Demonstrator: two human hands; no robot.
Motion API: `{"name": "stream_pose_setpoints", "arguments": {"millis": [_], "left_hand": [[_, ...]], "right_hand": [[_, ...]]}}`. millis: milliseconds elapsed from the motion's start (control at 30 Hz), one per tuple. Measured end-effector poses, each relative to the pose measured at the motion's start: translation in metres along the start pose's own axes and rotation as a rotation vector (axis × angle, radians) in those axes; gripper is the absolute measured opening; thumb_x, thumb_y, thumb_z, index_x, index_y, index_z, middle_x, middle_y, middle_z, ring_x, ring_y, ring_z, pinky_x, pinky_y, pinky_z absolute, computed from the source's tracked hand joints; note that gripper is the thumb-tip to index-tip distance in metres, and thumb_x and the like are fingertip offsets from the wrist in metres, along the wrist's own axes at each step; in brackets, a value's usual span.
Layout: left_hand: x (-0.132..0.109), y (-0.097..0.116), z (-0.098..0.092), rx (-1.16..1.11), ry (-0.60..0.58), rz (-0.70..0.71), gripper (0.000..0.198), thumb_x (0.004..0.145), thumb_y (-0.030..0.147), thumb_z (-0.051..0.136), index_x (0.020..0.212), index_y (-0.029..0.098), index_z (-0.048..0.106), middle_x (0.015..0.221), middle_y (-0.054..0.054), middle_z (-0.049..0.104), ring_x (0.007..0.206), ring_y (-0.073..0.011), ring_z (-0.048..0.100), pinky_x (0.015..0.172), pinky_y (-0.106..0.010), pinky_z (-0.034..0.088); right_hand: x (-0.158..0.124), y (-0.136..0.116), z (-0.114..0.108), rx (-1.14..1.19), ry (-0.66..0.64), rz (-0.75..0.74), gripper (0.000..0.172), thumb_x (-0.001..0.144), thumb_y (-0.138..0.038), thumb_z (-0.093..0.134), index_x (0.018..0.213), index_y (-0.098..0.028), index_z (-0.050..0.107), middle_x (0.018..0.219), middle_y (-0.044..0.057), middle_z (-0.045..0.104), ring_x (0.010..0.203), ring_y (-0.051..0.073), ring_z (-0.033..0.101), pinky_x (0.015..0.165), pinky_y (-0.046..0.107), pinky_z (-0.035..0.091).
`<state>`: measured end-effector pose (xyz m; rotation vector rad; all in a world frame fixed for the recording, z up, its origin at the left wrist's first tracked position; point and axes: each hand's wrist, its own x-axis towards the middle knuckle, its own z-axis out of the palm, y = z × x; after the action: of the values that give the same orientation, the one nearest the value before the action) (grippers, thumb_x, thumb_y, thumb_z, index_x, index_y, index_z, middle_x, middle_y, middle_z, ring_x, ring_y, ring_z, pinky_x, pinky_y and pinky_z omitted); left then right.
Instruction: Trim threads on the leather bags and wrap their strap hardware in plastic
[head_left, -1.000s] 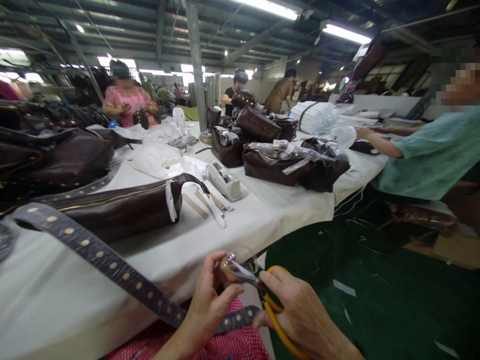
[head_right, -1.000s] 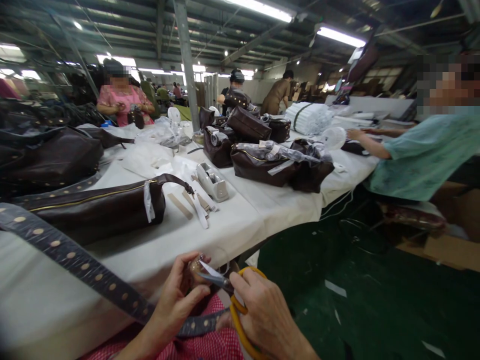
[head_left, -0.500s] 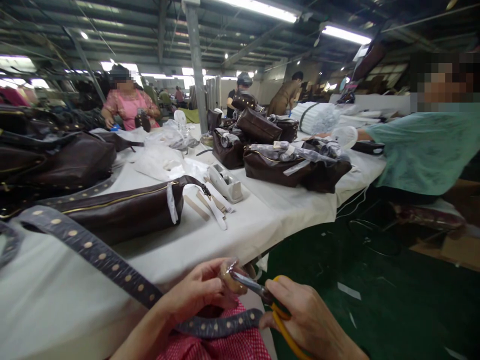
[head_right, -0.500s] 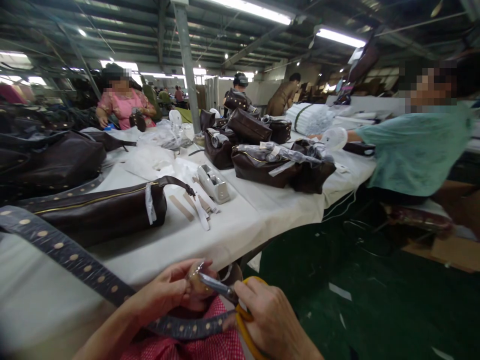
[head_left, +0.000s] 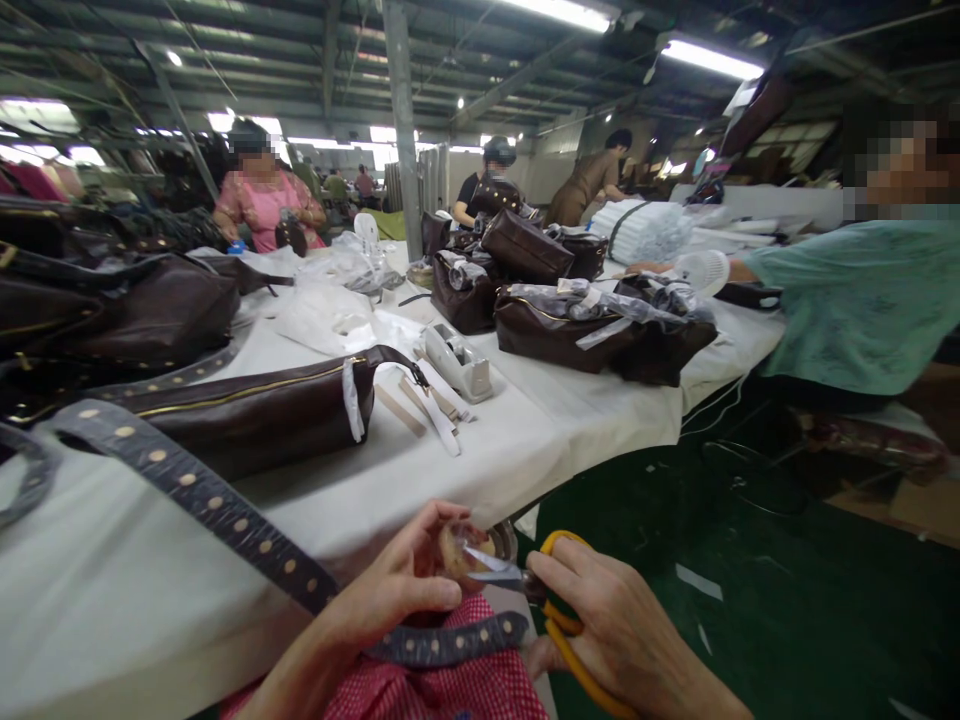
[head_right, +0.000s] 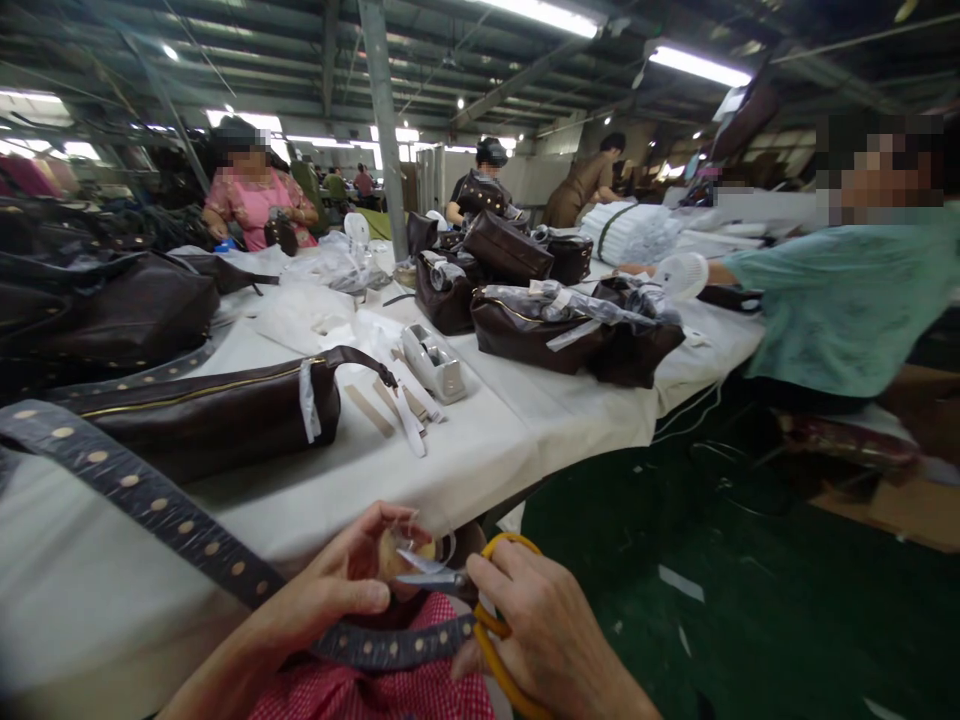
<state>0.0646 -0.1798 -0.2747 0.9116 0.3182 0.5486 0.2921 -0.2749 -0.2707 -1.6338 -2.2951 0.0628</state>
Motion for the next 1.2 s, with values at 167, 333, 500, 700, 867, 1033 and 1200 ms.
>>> {"name": "stream_pose_setpoints", "arguments": {"millis": [167, 333, 500, 700, 867, 1033, 1200], "left_hand": [[0.002, 0.0, 0.011, 0.053, 0.034, 0.036, 0.054, 0.071, 0.013, 0.073, 0.117, 0.026, 0.049, 0.121, -0.004, 0.055, 0.108, -0.02, 0.055, 0.092, -0.032, 0.039], [0.001, -0.002, 0.016, 0.125, 0.08, 0.055, 0.052, 0.073, 0.01, 0.07, 0.117, 0.026, 0.05, 0.12, -0.003, 0.054, 0.102, -0.0169, 0.055, 0.087, -0.028, 0.041], [0.004, -0.008, 0.016, 0.143, 0.122, 0.094, 0.054, 0.071, 0.011, 0.072, 0.118, 0.026, 0.049, 0.123, -0.004, 0.051, 0.107, -0.0192, 0.053, 0.09, -0.031, 0.042], [0.008, -0.016, 0.025, 0.225, 0.194, 0.109, 0.051, 0.072, 0.012, 0.07, 0.116, 0.026, 0.048, 0.124, -0.005, 0.051, 0.107, -0.0207, 0.053, 0.092, -0.034, 0.043], [0.01, -0.018, 0.029, 0.351, 0.216, 0.087, 0.051, 0.074, 0.013, 0.069, 0.118, 0.026, 0.046, 0.124, -0.006, 0.051, 0.1, -0.0207, 0.056, 0.087, -0.034, 0.045], [0.009, -0.025, 0.03, 0.45, 0.272, 0.122, 0.051, 0.076, 0.015, 0.066, 0.121, 0.025, 0.044, 0.124, -0.007, 0.054, 0.104, -0.0227, 0.055, 0.089, -0.034, 0.045], [0.006, -0.023, 0.029, 0.479, 0.366, 0.124, 0.055, 0.068, 0.009, 0.072, 0.116, 0.025, 0.05, 0.119, -0.006, 0.058, 0.108, -0.0236, 0.054, 0.093, -0.034, 0.043]], "right_hand": [[-0.001, -0.001, 0.003, 0.02, 0.027, 0.03, 0.041, 0.077, -0.055, 0.066, 0.096, -0.019, 0.059, 0.079, 0.003, 0.057, 0.065, 0.018, 0.056, 0.057, 0.028, 0.037], [-0.009, 0.002, 0.004, 0.038, 0.041, 0.03, 0.032, 0.083, -0.05, 0.062, 0.096, -0.02, 0.058, 0.076, 0.002, 0.059, 0.064, 0.017, 0.058, 0.057, 0.028, 0.037], [-0.016, 0.001, 0.009, 0.107, 0.025, 0.056, 0.026, 0.088, -0.048, 0.058, 0.093, -0.022, 0.056, 0.074, -0.001, 0.059, 0.063, 0.015, 0.059, 0.057, 0.027, 0.037], [-0.014, -0.001, 0.01, 0.035, 0.089, 0.099, 0.035, 0.082, -0.051, 0.064, 0.096, -0.02, 0.058, 0.078, 0.002, 0.058, 0.067, 0.017, 0.058, 0.06, 0.027, 0.04], [-0.013, 0.001, 0.003, -0.043, 0.143, 0.082, 0.037, 0.079, -0.046, 0.068, 0.103, -0.019, 0.06, 0.081, 0.004, 0.059, 0.069, 0.019, 0.057, 0.062, 0.03, 0.04], [-0.011, -0.004, 0.011, 0.028, 0.099, 0.139, 0.039, 0.081, -0.055, 0.062, 0.094, -0.019, 0.059, 0.079, 0.003, 0.059, 0.068, 0.018, 0.058, 0.061, 0.029, 0.04], [-0.013, -0.001, 0.012, 0.027, 0.083, 0.108, 0.029, 0.088, -0.048, 0.057, 0.092, -0.019, 0.057, 0.077, 0.003, 0.059, 0.069, 0.017, 0.058, 0.06, 0.028, 0.036]]}}
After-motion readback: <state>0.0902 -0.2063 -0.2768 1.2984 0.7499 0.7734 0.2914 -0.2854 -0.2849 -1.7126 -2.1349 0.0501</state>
